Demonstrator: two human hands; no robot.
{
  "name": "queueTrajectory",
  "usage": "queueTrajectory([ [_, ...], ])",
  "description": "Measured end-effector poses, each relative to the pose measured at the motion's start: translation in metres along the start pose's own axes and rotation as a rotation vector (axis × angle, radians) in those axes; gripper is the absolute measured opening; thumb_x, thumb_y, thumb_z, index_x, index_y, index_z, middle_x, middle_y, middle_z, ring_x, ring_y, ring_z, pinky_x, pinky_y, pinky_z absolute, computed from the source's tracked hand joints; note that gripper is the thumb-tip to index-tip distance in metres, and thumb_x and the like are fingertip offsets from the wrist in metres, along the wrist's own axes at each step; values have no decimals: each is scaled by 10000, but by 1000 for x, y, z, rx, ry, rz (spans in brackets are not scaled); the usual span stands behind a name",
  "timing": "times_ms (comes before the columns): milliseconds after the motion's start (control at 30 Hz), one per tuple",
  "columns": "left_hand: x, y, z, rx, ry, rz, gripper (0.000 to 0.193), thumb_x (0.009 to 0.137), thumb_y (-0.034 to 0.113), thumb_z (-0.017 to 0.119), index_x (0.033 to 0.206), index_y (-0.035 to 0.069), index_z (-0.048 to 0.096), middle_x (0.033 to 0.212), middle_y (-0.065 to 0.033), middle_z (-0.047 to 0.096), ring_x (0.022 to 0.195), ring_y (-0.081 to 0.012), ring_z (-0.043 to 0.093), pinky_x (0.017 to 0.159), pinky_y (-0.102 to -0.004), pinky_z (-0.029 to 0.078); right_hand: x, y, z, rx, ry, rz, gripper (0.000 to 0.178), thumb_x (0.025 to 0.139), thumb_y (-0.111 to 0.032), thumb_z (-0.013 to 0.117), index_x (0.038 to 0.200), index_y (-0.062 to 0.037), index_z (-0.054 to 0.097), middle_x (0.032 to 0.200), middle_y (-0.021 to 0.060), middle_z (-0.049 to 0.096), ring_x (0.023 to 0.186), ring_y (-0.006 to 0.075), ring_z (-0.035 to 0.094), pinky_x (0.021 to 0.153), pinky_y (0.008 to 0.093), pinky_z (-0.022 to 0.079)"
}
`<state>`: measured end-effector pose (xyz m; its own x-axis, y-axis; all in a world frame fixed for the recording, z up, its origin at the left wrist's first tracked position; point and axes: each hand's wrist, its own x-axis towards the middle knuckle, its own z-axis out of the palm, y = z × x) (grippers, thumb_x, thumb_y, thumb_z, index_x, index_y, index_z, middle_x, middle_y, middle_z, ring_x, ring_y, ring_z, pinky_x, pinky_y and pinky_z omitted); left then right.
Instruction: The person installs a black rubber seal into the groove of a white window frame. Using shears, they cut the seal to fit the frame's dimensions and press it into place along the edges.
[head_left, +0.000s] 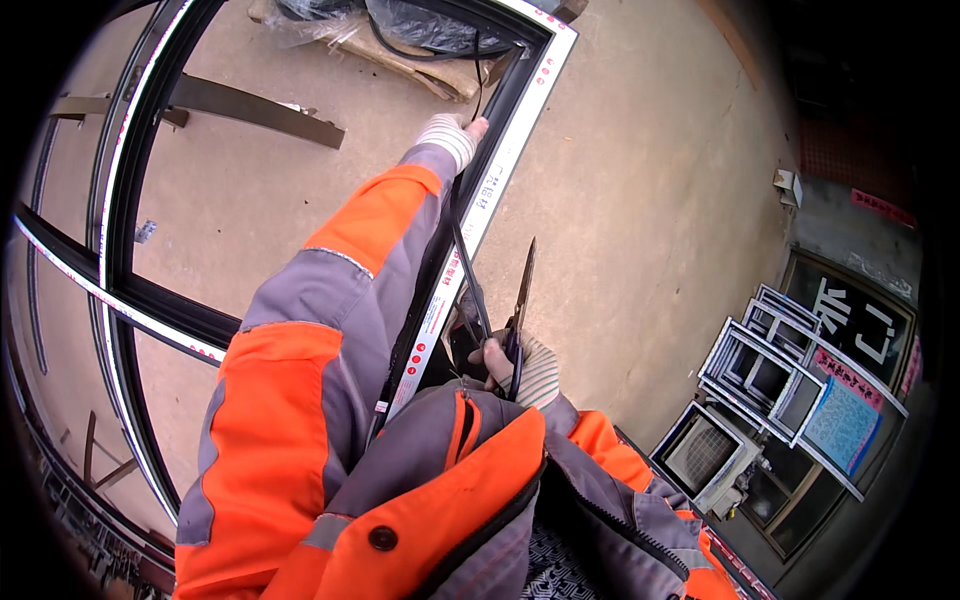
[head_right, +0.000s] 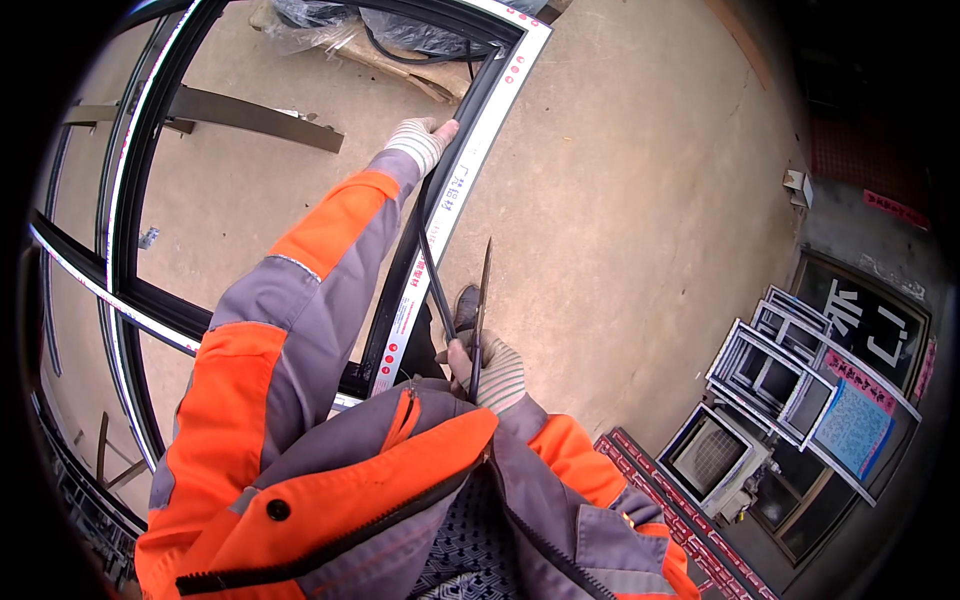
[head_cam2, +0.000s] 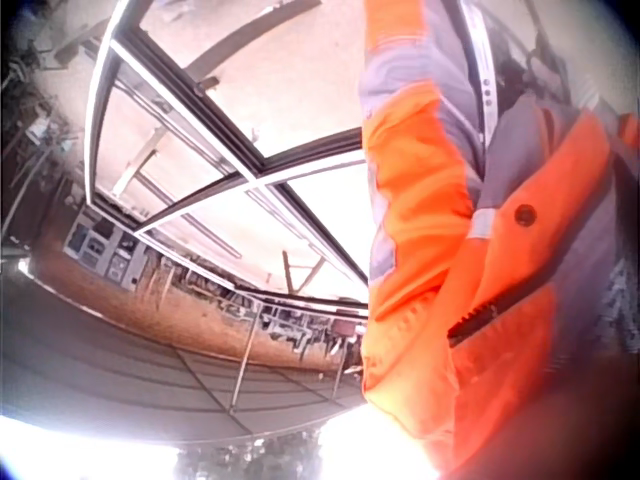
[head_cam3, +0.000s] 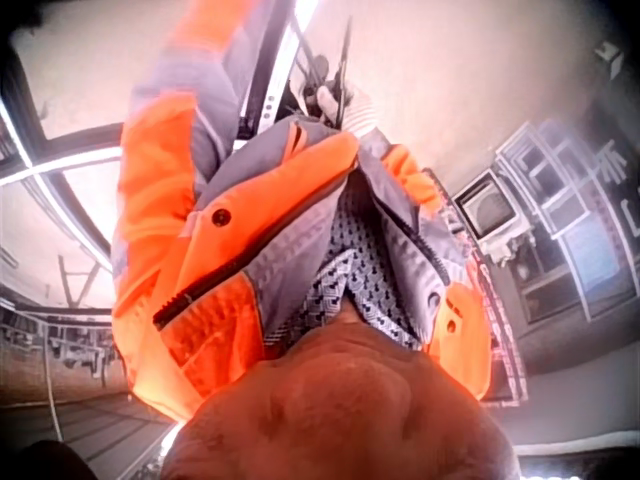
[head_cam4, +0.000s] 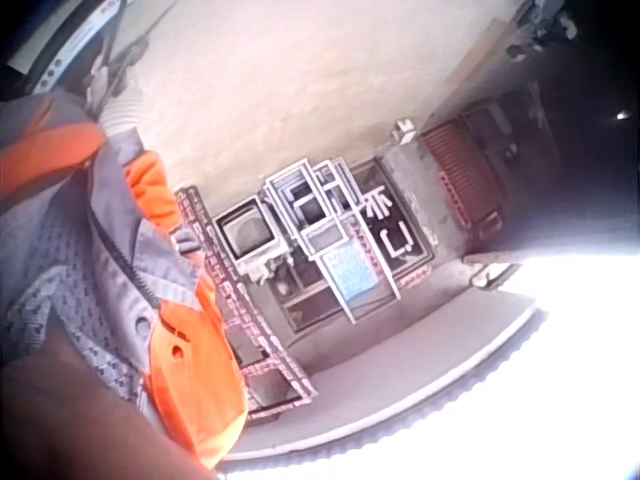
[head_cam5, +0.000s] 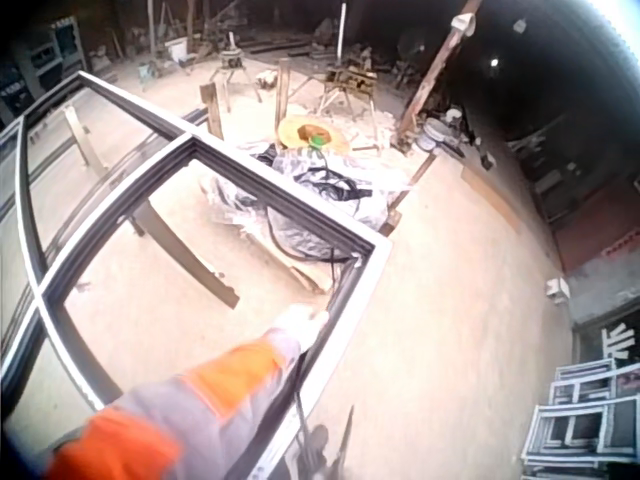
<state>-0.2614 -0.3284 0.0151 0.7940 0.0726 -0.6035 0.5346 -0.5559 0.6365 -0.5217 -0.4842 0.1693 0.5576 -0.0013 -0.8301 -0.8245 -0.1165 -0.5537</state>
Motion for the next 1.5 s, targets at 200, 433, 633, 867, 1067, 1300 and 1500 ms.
queueTrajectory([
  [200,-24,-26,8,-109,-50,87,483,967,380,539,1230,-16,624,1104,-221,686,1023,-321,669,924,-370,486,6,-1,9,0,2,-14,208,944,-186,621,987,16,603,842,88,701,536,68,558,481,224,467],
  [433,-26,-18,9,-87,-15,25,518,969,418,527,1193,-38,628,1065,-231,690,989,-323,676,894,-379,493,9,-2,14,-17,-16,-9,203,950,-217,608,981,-17,598,810,59,687,531,62,534,492,225,447],
  [633,-15,-52,21,-149,-84,-24,498,963,390,565,1222,-31,624,1098,-207,694,987,-282,680,900,-355,493,12,-3,15,-6,-27,-28,216,945,-220,616,987,-9,596,813,63,690,534,63,535,496,228,448],
  [867,-55,-31,6,-174,-85,10,494,958,394,573,1221,-20,634,1073,-202,703,978,-285,681,904,-362,494,13,1,18,-16,-20,-31,225,937,-226,631,970,-5,605,809,67,698,524,62,546,473,224,450],
  [1067,-53,-49,5,-258,-100,50,475,951,390,578,1198,-10,644,1068,-204,700,975,-294,681,895,-374,496,13,0,20,-14,-26,-54,215,935,-220,631,953,-7,609,804,64,703,515,62,548,460,220,447],
  [1300,-67,-45,3,-203,-84,12,459,947,359,575,1207,-15,633,1095,-205,692,1005,-301,671,917,-365,488,12,4,23,-32,-16,-51,215,939,-220,624,959,-7,609,798,60,705,512,62,542,457,221,441],
  [1500,-68,-62,6,-227,-105,107,446,956,352,572,1193,-19,641,1045,-209,703,959,-304,681,886,-369,501,12,0,26,-52,-27,-62,227,947,-226,606,972,0,614,803,58,705,501,63,528,461,225,441],
])
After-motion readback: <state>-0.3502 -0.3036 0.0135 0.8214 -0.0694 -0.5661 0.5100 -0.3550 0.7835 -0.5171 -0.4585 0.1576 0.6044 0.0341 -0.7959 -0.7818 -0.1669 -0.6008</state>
